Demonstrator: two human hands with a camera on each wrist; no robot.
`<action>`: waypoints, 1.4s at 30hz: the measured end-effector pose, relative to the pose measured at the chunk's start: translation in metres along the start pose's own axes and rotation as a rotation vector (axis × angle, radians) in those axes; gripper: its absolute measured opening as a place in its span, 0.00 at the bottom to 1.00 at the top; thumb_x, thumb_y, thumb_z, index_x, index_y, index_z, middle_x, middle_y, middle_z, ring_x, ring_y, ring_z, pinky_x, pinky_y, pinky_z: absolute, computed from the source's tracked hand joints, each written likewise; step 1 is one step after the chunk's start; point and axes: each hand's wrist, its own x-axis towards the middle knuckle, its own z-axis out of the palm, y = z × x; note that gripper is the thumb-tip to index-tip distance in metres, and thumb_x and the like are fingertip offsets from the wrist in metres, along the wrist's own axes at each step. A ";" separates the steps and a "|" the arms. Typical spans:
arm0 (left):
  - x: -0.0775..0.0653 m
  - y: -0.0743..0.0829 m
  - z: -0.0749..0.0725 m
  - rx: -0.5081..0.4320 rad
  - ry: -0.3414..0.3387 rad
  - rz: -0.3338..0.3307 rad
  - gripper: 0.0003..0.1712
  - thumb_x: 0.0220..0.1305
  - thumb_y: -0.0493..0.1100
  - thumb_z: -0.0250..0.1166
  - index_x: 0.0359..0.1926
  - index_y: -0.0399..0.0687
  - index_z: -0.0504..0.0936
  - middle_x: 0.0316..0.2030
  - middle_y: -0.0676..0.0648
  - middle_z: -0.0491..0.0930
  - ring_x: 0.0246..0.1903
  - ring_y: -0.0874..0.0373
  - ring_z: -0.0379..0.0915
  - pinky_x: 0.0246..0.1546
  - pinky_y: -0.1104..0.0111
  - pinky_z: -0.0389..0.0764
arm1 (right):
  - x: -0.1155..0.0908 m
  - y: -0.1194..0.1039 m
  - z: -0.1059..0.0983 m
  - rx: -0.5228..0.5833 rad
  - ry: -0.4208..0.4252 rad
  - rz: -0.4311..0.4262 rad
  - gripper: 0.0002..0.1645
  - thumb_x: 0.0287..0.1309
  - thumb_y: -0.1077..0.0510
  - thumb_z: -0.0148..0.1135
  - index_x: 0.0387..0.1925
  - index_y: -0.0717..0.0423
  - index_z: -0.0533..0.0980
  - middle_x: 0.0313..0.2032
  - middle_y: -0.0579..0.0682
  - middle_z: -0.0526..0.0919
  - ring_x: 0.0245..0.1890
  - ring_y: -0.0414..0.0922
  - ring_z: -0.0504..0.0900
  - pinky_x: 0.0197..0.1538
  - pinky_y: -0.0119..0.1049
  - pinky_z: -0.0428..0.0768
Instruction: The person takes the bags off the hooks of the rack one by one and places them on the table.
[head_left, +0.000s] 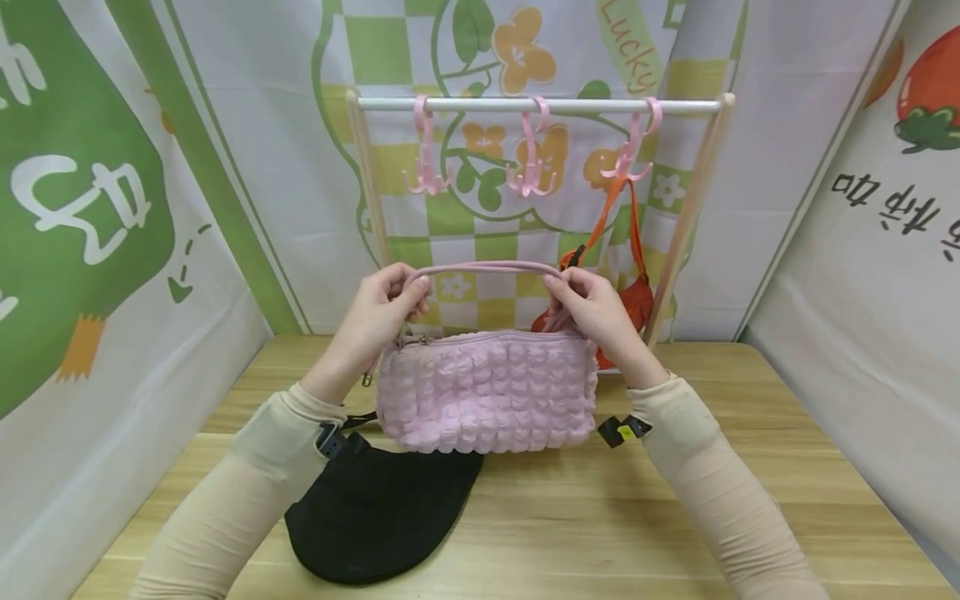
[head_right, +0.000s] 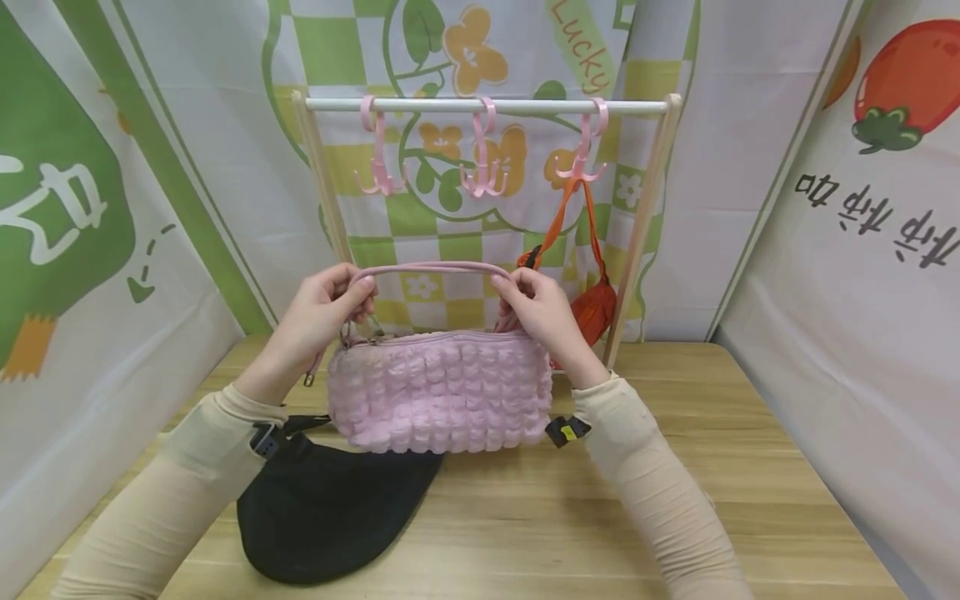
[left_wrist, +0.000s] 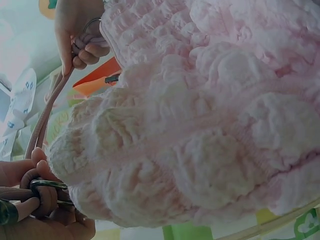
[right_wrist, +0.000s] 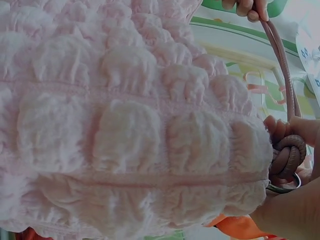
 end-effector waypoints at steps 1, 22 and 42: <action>0.000 0.000 0.000 0.007 -0.002 -0.003 0.10 0.70 0.41 0.55 0.39 0.35 0.73 0.27 0.45 0.75 0.24 0.62 0.68 0.25 0.75 0.74 | 0.000 0.000 -0.001 0.000 -0.002 0.001 0.26 0.63 0.41 0.55 0.31 0.62 0.72 0.26 0.54 0.80 0.25 0.50 0.84 0.32 0.38 0.83; -0.003 -0.002 -0.011 0.210 -0.045 -0.003 0.14 0.62 0.48 0.64 0.36 0.40 0.79 0.26 0.50 0.79 0.20 0.60 0.66 0.17 0.73 0.71 | -0.001 0.002 -0.016 0.087 -0.081 0.089 0.18 0.65 0.48 0.56 0.32 0.60 0.71 0.25 0.51 0.80 0.24 0.43 0.82 0.25 0.31 0.75; -0.009 -0.005 -0.014 0.143 -0.066 -0.012 0.17 0.50 0.26 0.65 0.43 0.37 0.79 0.31 0.45 0.77 0.26 0.63 0.71 0.25 0.76 0.76 | -0.006 0.004 -0.022 0.137 -0.088 0.140 0.05 0.58 0.63 0.58 0.35 0.60 0.71 0.26 0.46 0.80 0.26 0.39 0.79 0.30 0.30 0.74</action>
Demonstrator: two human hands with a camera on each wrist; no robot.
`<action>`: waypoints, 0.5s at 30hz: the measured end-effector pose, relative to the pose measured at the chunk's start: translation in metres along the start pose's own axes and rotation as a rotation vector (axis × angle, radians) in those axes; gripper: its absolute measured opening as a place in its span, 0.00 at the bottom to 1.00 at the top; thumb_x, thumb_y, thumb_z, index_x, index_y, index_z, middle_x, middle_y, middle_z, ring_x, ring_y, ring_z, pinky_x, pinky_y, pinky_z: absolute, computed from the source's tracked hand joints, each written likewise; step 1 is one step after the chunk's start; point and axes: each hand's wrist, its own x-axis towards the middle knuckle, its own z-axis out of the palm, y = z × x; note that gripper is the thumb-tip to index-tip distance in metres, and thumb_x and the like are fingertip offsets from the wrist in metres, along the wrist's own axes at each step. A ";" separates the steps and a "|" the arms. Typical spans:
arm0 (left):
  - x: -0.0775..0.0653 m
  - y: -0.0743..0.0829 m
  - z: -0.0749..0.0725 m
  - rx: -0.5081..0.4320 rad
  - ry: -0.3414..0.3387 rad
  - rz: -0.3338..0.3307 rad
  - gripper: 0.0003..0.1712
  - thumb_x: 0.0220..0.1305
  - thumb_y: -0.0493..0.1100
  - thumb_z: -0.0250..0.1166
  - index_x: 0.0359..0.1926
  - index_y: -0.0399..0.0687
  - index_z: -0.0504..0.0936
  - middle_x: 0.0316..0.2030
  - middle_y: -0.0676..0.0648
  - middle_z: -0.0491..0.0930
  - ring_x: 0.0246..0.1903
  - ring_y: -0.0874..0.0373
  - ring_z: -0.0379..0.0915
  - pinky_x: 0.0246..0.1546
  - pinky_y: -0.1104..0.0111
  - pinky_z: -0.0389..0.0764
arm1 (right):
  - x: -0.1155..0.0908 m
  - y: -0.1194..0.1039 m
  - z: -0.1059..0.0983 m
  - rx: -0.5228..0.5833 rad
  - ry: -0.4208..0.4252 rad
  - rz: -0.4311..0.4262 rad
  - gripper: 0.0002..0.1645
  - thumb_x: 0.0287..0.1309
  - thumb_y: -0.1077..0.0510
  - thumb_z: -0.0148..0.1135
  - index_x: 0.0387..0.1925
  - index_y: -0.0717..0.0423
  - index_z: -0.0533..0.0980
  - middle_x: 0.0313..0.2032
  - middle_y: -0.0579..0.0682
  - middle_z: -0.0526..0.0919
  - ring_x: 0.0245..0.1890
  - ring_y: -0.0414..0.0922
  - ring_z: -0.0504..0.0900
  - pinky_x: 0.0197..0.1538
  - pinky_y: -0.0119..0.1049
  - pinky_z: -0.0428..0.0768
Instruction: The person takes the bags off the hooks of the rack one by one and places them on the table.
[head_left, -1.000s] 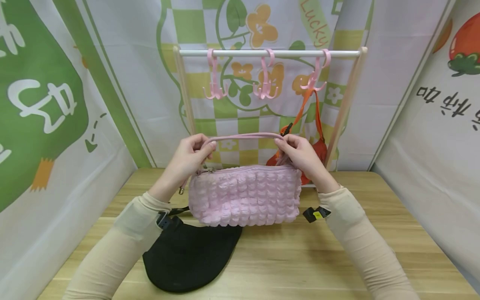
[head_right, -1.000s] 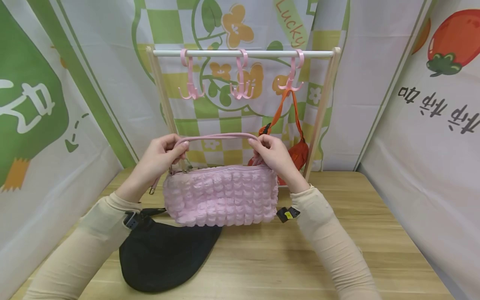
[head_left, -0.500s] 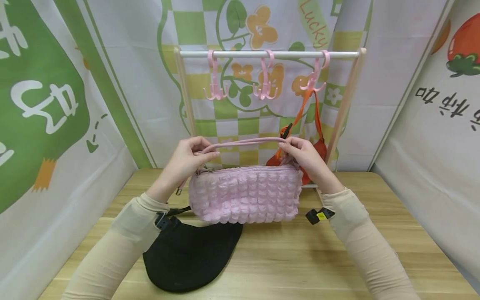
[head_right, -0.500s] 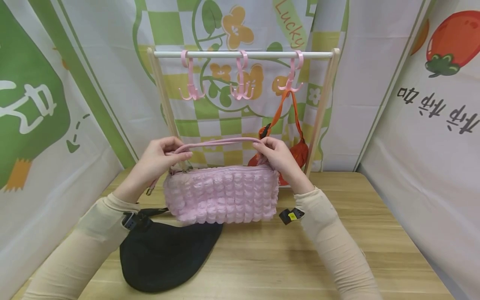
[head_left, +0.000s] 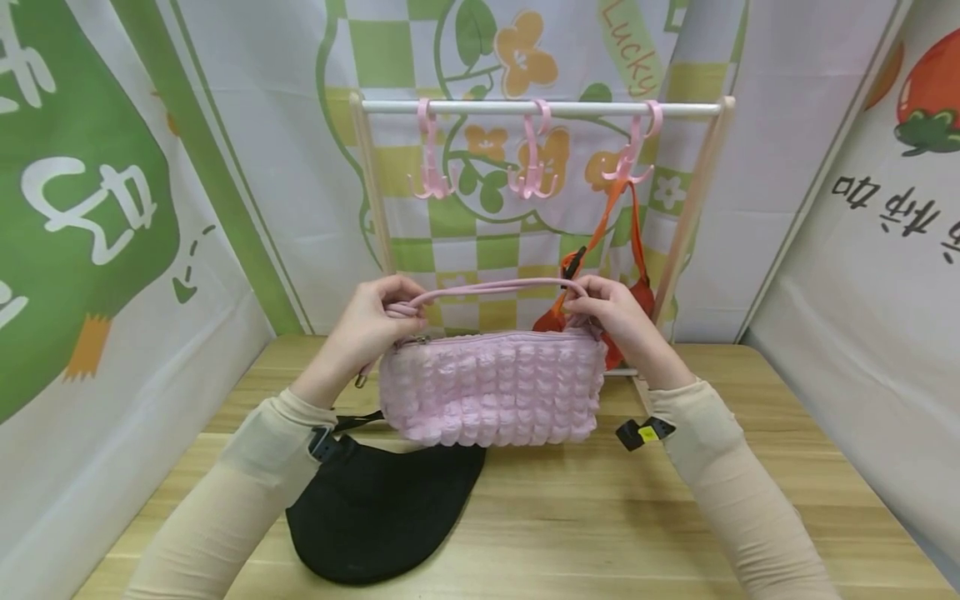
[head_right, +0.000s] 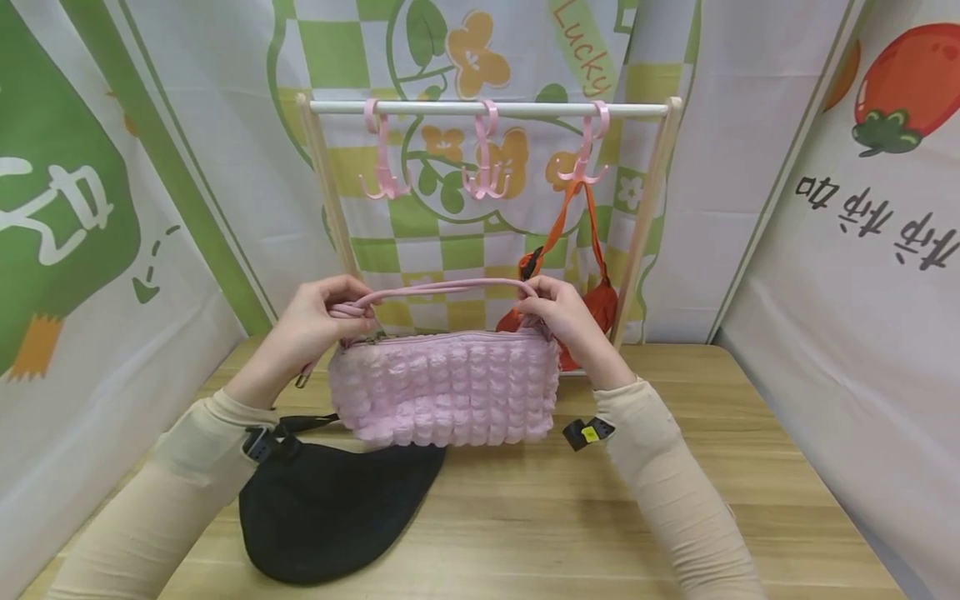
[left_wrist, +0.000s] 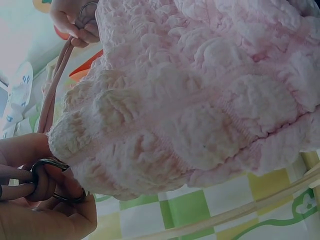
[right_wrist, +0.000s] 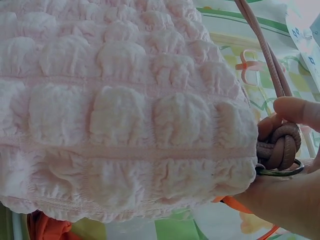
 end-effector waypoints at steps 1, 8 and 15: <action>0.000 -0.001 0.000 0.004 0.000 0.000 0.17 0.50 0.26 0.65 0.43 0.37 0.79 0.31 0.44 0.78 0.26 0.63 0.71 0.25 0.76 0.76 | 0.000 0.000 0.000 0.001 0.003 0.002 0.05 0.58 0.62 0.58 0.35 0.60 0.71 0.25 0.46 0.80 0.26 0.39 0.79 0.30 0.29 0.74; 0.000 -0.002 -0.001 0.010 0.002 0.010 0.17 0.50 0.26 0.65 0.43 0.36 0.79 0.34 0.37 0.79 0.26 0.62 0.70 0.25 0.76 0.75 | -0.001 0.002 -0.002 0.034 0.036 0.007 0.03 0.59 0.61 0.59 0.35 0.56 0.76 0.25 0.46 0.81 0.26 0.40 0.79 0.30 0.30 0.75; -0.001 -0.003 -0.002 0.001 0.015 0.014 0.17 0.49 0.25 0.66 0.43 0.34 0.79 0.35 0.37 0.79 0.25 0.64 0.68 0.24 0.78 0.72 | -0.004 0.004 -0.002 0.021 0.058 0.013 0.14 0.60 0.60 0.60 0.43 0.67 0.73 0.27 0.43 0.81 0.27 0.40 0.79 0.31 0.29 0.76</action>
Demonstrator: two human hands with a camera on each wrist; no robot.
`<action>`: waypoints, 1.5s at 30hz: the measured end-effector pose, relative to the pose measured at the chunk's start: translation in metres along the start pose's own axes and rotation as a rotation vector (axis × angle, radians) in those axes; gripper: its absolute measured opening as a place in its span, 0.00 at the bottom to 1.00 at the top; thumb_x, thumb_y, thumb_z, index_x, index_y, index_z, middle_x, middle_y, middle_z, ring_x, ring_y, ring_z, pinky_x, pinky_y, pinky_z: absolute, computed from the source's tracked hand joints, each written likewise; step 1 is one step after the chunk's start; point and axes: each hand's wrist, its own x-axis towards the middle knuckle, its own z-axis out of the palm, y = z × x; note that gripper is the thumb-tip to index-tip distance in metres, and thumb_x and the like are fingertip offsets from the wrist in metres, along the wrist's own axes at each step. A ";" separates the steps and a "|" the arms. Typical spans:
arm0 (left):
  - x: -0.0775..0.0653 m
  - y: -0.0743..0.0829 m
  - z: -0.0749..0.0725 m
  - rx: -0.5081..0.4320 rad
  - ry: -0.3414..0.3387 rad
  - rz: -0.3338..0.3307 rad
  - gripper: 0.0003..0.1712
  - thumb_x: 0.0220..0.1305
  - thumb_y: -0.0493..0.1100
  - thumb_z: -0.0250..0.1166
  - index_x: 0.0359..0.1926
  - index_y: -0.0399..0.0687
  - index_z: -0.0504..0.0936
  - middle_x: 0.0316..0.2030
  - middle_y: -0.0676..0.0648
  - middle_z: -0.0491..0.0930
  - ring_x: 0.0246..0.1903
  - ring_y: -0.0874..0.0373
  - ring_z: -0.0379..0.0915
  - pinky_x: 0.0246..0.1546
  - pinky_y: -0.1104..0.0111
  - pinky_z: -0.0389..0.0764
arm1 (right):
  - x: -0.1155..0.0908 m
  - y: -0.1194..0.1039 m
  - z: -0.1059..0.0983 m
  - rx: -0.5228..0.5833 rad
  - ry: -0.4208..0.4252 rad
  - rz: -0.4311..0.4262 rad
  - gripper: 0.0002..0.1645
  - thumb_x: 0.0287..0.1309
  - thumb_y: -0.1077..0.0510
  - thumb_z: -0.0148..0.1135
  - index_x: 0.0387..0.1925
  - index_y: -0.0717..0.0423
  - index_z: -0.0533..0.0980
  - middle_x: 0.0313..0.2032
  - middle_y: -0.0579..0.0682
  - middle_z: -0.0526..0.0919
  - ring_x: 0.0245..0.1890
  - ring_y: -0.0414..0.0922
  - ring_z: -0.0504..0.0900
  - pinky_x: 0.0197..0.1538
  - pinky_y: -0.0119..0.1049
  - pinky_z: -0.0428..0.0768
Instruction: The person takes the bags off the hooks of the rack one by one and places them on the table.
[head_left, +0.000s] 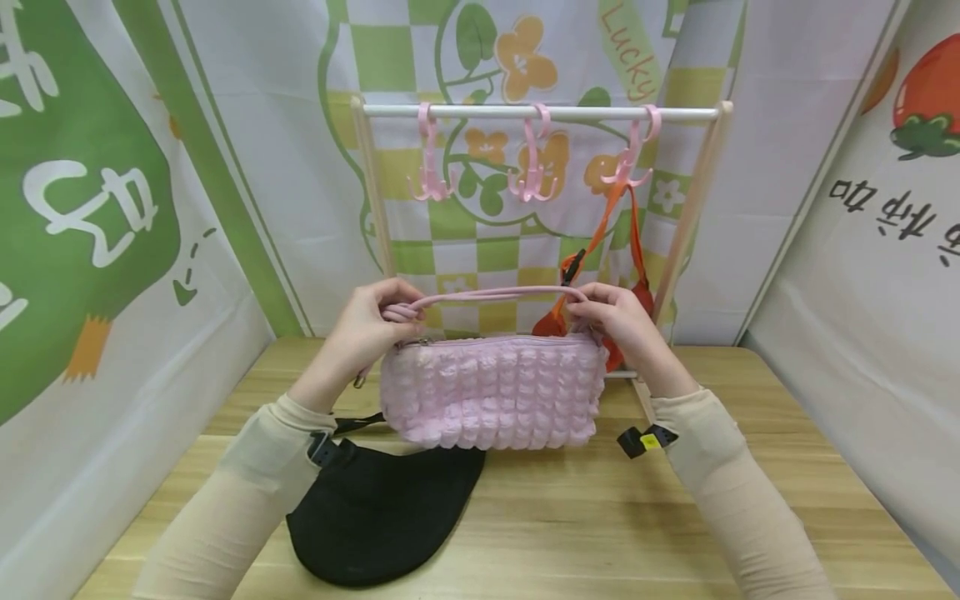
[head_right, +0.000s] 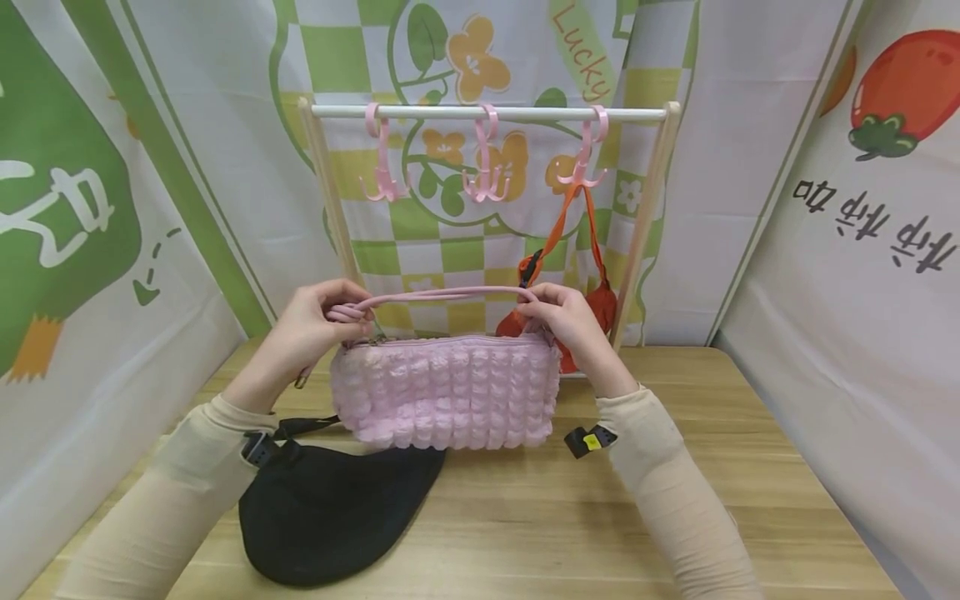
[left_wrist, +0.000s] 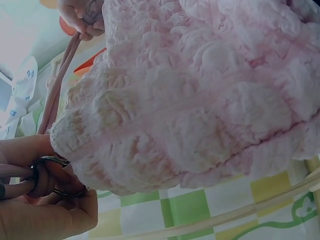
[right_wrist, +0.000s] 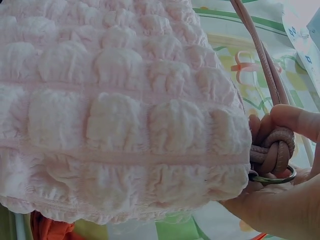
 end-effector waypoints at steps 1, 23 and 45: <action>0.000 0.000 0.000 -0.004 0.002 -0.002 0.17 0.49 0.25 0.66 0.43 0.34 0.79 0.35 0.37 0.79 0.25 0.64 0.67 0.24 0.78 0.72 | 0.000 0.001 0.000 0.008 0.007 0.002 0.16 0.60 0.60 0.60 0.44 0.69 0.73 0.26 0.42 0.81 0.27 0.40 0.80 0.31 0.29 0.76; -0.004 -0.011 0.004 0.050 0.046 0.033 0.13 0.60 0.34 0.63 0.47 0.40 0.78 0.36 0.42 0.77 0.32 0.59 0.69 0.30 0.75 0.73 | -0.004 0.010 -0.005 -0.107 0.013 -0.087 0.13 0.64 0.52 0.58 0.43 0.58 0.76 0.27 0.40 0.82 0.29 0.41 0.81 0.30 0.30 0.78; -0.003 -0.016 0.011 0.050 0.081 -0.035 0.14 0.58 0.40 0.66 0.45 0.41 0.78 0.39 0.42 0.80 0.35 0.55 0.75 0.35 0.73 0.79 | -0.005 0.014 -0.007 -0.082 0.044 -0.005 0.14 0.66 0.50 0.55 0.40 0.58 0.74 0.28 0.38 0.83 0.31 0.37 0.80 0.29 0.27 0.75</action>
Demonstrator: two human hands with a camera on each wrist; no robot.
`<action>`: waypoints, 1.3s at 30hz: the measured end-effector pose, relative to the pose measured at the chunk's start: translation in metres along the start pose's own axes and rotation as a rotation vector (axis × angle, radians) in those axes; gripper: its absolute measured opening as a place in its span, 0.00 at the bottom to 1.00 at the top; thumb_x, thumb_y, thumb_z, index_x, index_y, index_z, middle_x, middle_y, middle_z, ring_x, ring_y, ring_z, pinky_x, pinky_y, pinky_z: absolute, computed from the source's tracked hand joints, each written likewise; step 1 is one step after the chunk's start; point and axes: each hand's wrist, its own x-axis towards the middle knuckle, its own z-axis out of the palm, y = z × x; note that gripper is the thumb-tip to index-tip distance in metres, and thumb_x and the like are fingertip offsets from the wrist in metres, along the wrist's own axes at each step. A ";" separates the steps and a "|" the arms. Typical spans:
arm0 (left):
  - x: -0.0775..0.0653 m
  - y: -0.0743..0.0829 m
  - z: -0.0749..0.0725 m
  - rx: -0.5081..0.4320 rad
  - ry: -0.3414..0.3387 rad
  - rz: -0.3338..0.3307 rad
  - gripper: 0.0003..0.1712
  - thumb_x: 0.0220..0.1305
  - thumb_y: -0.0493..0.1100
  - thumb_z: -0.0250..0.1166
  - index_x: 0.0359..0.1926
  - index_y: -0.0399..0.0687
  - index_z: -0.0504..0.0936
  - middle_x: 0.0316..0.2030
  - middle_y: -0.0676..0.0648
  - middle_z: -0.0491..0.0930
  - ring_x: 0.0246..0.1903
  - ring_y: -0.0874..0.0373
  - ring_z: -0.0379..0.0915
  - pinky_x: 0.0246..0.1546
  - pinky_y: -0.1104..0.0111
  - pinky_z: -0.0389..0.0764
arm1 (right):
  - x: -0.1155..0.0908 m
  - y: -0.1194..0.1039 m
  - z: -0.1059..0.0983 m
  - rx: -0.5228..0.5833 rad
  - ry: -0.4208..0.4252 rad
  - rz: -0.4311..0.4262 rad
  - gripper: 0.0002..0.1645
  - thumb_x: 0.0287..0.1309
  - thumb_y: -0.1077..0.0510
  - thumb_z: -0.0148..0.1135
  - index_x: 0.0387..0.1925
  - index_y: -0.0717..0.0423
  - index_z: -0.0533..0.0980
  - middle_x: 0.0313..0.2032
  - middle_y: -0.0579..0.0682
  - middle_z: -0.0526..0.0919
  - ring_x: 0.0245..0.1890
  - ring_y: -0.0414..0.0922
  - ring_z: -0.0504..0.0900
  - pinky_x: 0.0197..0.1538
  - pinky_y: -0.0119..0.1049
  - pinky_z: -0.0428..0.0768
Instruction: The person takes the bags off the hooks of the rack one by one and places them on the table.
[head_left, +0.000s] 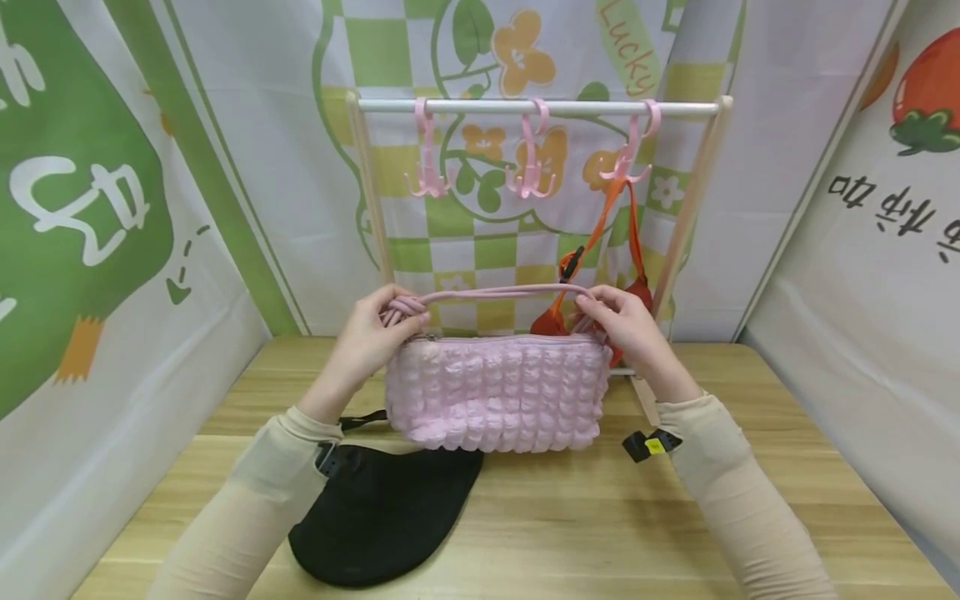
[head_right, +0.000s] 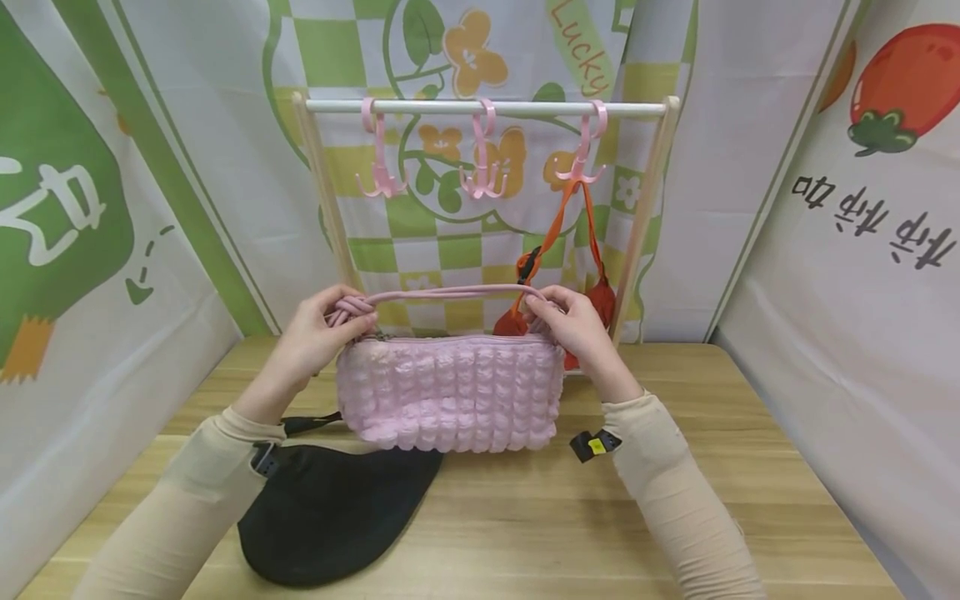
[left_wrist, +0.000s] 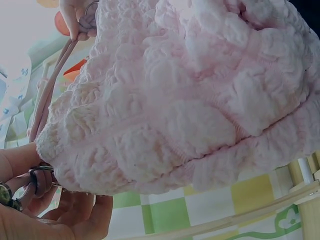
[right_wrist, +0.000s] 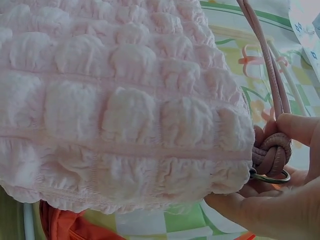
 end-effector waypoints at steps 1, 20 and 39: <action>0.000 0.000 0.000 -0.003 0.000 -0.003 0.14 0.59 0.40 0.67 0.45 0.41 0.78 0.39 0.43 0.80 0.35 0.55 0.75 0.35 0.73 0.79 | 0.000 0.000 0.000 -0.003 -0.003 0.003 0.13 0.66 0.50 0.55 0.39 0.56 0.74 0.28 0.37 0.83 0.31 0.37 0.80 0.29 0.27 0.75; -0.006 0.000 0.004 -0.042 -0.022 -0.029 0.13 0.60 0.41 0.65 0.44 0.41 0.78 0.38 0.44 0.78 0.34 0.56 0.72 0.34 0.74 0.78 | -0.007 0.003 -0.012 0.036 -0.139 0.040 0.12 0.67 0.49 0.53 0.37 0.54 0.72 0.31 0.41 0.80 0.32 0.39 0.79 0.28 0.27 0.74; -0.010 -0.005 0.008 -0.216 -0.031 -0.055 0.15 0.61 0.39 0.65 0.46 0.35 0.77 0.40 0.45 0.77 0.37 0.58 0.76 0.40 0.75 0.81 | -0.010 0.006 -0.015 0.147 -0.232 0.117 0.08 0.68 0.54 0.51 0.37 0.54 0.71 0.31 0.43 0.79 0.33 0.38 0.78 0.32 0.30 0.77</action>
